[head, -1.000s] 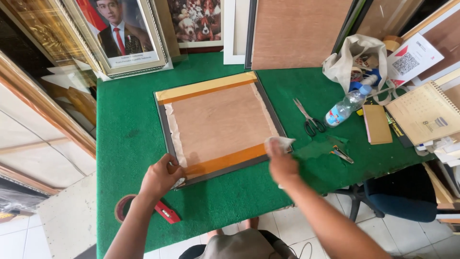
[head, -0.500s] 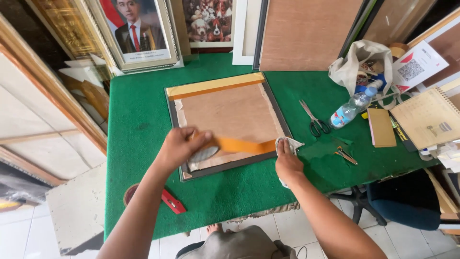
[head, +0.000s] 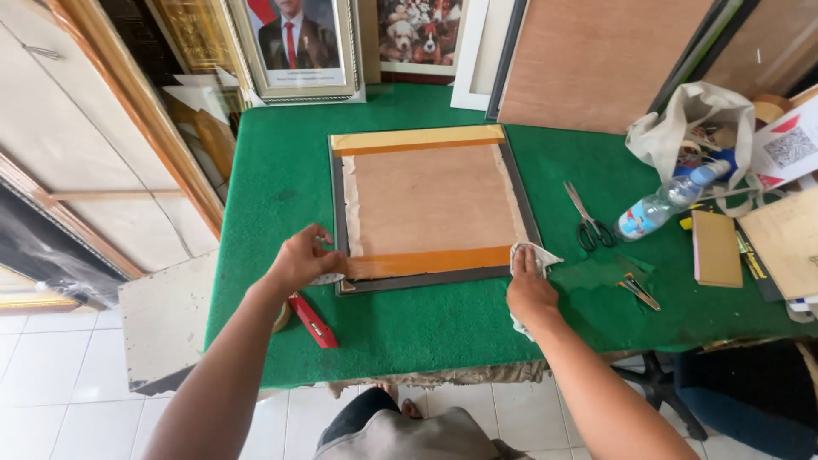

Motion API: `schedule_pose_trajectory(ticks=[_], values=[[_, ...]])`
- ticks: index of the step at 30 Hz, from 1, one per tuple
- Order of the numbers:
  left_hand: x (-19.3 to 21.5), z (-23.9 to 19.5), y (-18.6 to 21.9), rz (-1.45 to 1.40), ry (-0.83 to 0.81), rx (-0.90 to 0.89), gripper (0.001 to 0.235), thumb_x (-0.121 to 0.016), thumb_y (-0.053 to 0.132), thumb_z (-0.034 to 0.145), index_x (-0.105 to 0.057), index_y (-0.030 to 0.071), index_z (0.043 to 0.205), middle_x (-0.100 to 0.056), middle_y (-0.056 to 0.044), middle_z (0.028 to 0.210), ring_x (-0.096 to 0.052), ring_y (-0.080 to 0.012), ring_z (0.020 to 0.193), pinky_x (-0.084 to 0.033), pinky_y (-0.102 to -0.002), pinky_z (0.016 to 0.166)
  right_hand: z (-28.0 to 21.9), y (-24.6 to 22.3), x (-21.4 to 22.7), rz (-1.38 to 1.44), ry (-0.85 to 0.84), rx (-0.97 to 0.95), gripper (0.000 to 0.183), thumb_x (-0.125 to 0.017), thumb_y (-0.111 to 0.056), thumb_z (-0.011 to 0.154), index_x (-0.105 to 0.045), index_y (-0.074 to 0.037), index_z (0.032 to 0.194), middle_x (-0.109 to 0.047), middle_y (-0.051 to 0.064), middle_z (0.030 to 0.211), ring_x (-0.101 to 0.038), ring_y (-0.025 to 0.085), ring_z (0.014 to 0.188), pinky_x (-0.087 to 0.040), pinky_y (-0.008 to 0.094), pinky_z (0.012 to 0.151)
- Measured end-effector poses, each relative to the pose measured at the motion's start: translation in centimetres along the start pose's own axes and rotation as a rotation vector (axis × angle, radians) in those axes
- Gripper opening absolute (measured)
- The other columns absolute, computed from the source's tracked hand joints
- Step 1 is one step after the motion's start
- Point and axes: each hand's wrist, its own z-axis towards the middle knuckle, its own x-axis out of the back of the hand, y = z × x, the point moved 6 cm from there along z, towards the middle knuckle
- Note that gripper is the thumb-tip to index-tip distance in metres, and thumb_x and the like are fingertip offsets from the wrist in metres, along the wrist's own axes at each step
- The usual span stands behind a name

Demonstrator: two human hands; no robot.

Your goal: Applying brown finishing tape to the back of a picture frame, smoothing it with a cloth, and trimming the edges with a utility knife.

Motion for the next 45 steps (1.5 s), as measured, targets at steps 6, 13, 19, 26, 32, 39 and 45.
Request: schedule_pose_trajectory(ticks=[6, 13, 19, 26, 32, 39, 45], values=[[-0.2, 0.0, -1.0, 0.157, 0.024, 0.058, 0.033, -0.069, 0.037, 0.064, -0.058, 0.012, 0.082, -0.064, -0.008, 0.075, -0.061, -0.0293, 0.084, -0.047, -0.039, 0.075, 0.2, 0.1, -0.1, -0.012, -0.003, -0.023, 0.07, -0.029, -0.002, 0.077, -0.005, -0.015, 0.141, 0.003, -0.001, 0.149, -0.053, 0.039, 0.108, -0.045, 0.051, 0.085], [-0.2, -0.5, -0.1, 0.303, -0.005, 0.155, 0.031, -0.063, 0.042, 0.063, -0.054, 0.02, 0.082, -0.066, 0.003, 0.082, -0.062, -0.0211, 0.089, -0.049, -0.036, 0.078, -0.8, -0.5, 0.1, 0.021, -0.005, -0.054, 0.069, -0.029, -0.003, 0.078, -0.006, -0.016, 0.142, 0.004, -0.003, 0.149, -0.053, 0.04, 0.107, -0.045, 0.05, 0.086], [-0.6, -0.4, 0.9, 0.439, -0.048, 0.189, 0.029, -0.058, 0.046, 0.063, -0.052, 0.025, 0.081, -0.064, 0.0, 0.082, -0.062, -0.0218, 0.087, -0.05, -0.035, 0.078, -1.0, -0.9, 0.3, 0.015, 0.011, -0.082, 0.069, -0.029, -0.002, 0.078, -0.006, -0.015, 0.142, 0.004, -0.002, 0.149, -0.054, 0.04, 0.107, -0.046, 0.05, 0.085], [-1.1, -0.6, 2.4, 0.51, -0.047, 0.196, 0.025, -0.05, 0.041, 0.071, -0.045, 0.018, 0.082, -0.064, -0.01, 0.083, -0.063, -0.0312, 0.088, -0.05, -0.04, 0.078, -3.4, -8.7, -1.5, -0.102, 0.161, 0.141, 0.059, -0.03, 0.001, 0.078, -0.025, -0.009, 0.137, -0.02, 0.008, 0.145, -0.06, 0.039, 0.091, -0.051, 0.05, 0.072], [-1.1, -1.0, 2.7, 0.487, -0.056, 0.193, 0.022, -0.049, 0.036, 0.075, -0.043, 0.016, 0.083, -0.064, -0.012, 0.08, -0.062, -0.034, 0.087, -0.05, -0.042, 0.077, -8.5, -22.3, -2.2, -0.117, 0.21, 0.548, 0.058, -0.035, 0.0, 0.076, -0.031, -0.011, 0.133, -0.028, 0.011, 0.138, -0.06, 0.037, 0.083, -0.052, 0.049, 0.062], [-1.0, -0.9, 2.1, 0.454, -0.065, 0.194, 0.022, -0.049, 0.036, 0.073, -0.043, 0.018, 0.083, -0.064, -0.013, 0.082, -0.062, -0.0347, 0.089, -0.049, -0.042, 0.078, -9.7, -13.0, 3.5, 0.033, -0.05, -0.011, 0.068, -0.031, -0.003, 0.079, -0.009, -0.019, 0.142, -0.049, 0.02, 0.123, -0.061, 0.037, 0.096, -0.049, 0.046, 0.077], [-0.9, -1.3, 2.2, 0.439, -0.049, 0.192, 0.022, -0.049, 0.036, 0.073, -0.044, 0.018, 0.085, -0.064, -0.013, 0.083, -0.062, -0.0345, 0.089, -0.049, -0.041, 0.079, 2.4, 0.6, -1.2, -0.093, 0.009, -0.152, 0.07, -0.03, -0.008, 0.08, 0.0, -0.02, 0.141, 0.005, -0.004, 0.149, -0.056, 0.036, 0.107, -0.047, 0.047, 0.086]])
